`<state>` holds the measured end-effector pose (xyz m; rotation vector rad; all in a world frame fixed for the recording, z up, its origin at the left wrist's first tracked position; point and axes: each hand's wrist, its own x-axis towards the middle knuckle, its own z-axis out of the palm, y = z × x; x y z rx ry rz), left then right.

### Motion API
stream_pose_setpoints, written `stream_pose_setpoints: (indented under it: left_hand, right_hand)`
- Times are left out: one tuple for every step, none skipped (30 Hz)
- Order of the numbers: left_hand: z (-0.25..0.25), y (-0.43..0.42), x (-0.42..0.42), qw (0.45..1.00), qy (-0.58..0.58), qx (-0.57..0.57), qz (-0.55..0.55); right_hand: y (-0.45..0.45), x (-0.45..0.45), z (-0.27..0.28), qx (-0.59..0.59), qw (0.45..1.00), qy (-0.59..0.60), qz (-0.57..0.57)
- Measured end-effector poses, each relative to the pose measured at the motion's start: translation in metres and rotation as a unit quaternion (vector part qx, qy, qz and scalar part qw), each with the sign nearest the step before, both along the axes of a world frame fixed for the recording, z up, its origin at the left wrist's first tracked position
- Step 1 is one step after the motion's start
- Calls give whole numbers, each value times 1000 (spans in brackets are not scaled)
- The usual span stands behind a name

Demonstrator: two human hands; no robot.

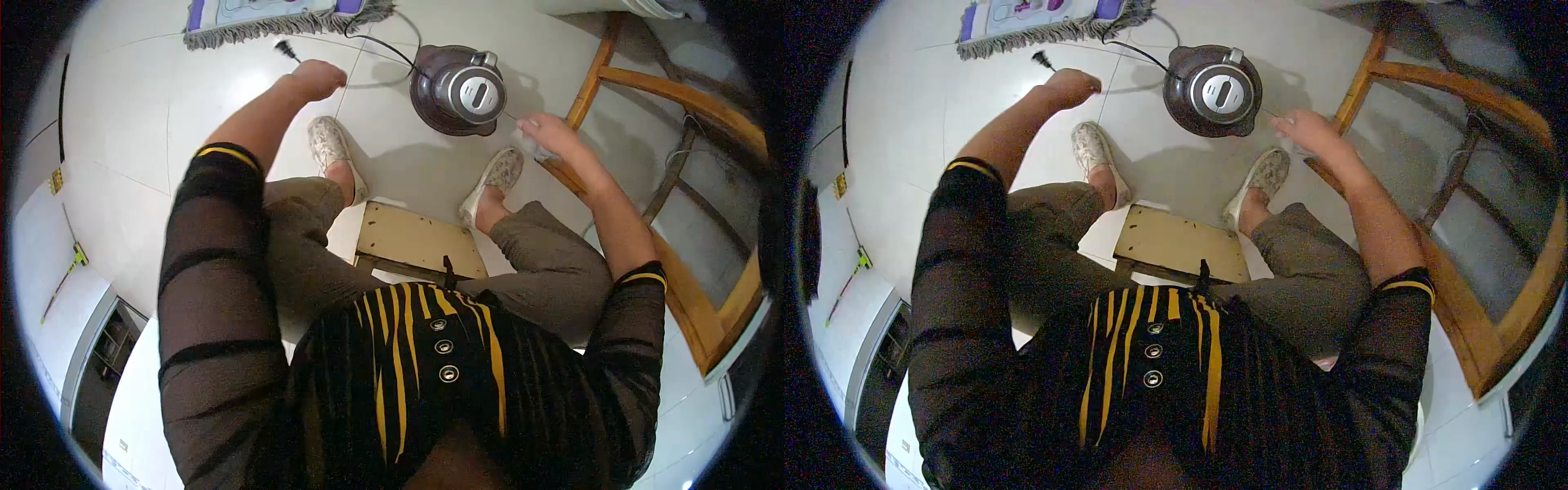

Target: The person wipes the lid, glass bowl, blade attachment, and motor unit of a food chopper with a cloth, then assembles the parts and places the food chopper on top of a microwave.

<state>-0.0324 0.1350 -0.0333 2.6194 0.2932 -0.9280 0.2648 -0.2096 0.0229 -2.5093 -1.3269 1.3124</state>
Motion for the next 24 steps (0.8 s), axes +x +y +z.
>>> stream_pose_setpoints:
  left_hand:
    - [13,4,1,993,32,-15,-109]
    - [41,-6,6,988,108,-31,-103]
    - [67,-20,12,977,171,-6,-128]
    - [96,-36,17,960,233,18,-152]
    - [111,-45,17,959,243,22,-145]
    - [126,-50,18,960,238,27,-146]
    - [140,-54,19,965,209,-19,-156]
    - [166,-62,22,967,181,-64,-167]
    - [194,-68,24,977,156,-69,-127]
    - [222,-70,24,977,101,-150,-112]
    - [245,-74,23,972,56,-209,-88]
    - [262,-79,23,962,11,-267,-65]
    - [273,-83,24,944,-26,-325,-44]
    - [281,-88,26,921,-62,-383,-22]
    - [282,-94,31,905,-114,-409,-24]
    - [281,-100,39,905,-116,-407,-27]
    - [281,-107,49,887,-217,-407,17]
    - [281,-113,56,858,-316,-401,61]
    - [286,-119,62,858,-319,-398,61]
    - [292,-125,68,848,-337,-371,173]
    - [295,-128,70,826,-349,-341,283]
    - [285,-125,74,824,-351,-340,286]
    - [266,-118,82,817,-348,-335,314]
    - [249,-112,89,810,-344,-330,341]
  right_hand:
    - [2,1,14,-60,998,20,-12]
    - [5,2,30,-119,992,40,-25]
    - [5,2,43,-113,993,34,-28]
    - [5,0,57,-117,993,30,3]
    - [4,-2,69,-122,992,25,35]
    - [4,-5,83,-119,992,20,33]
    - [4,-9,96,-75,994,69,41]
    - [3,-16,106,-31,991,119,49]
    - [2,-26,113,-29,992,114,47]
    - [1,-39,120,49,984,164,51]
    - [3,-54,129,127,968,212,55]
    - [4,-70,140,133,968,209,49]
    - [6,-89,155,139,967,208,42]
    - [8,-106,166,142,968,202,40]
    - [10,-120,175,138,959,242,59]
    - [10,-128,180,132,947,283,79]
    - [7,-131,181,133,947,281,79]
    - [7,-131,180,119,939,310,94]
    - [7,-130,177,105,929,338,109]
    - [5,-121,168,106,929,336,112]
    - [0,-106,155,51,934,354,21]
    - [-4,-91,147,-6,927,367,-71]
    - [-8,-81,145,-8,928,367,-69]
    - [-12,-71,143,26,938,322,-124]
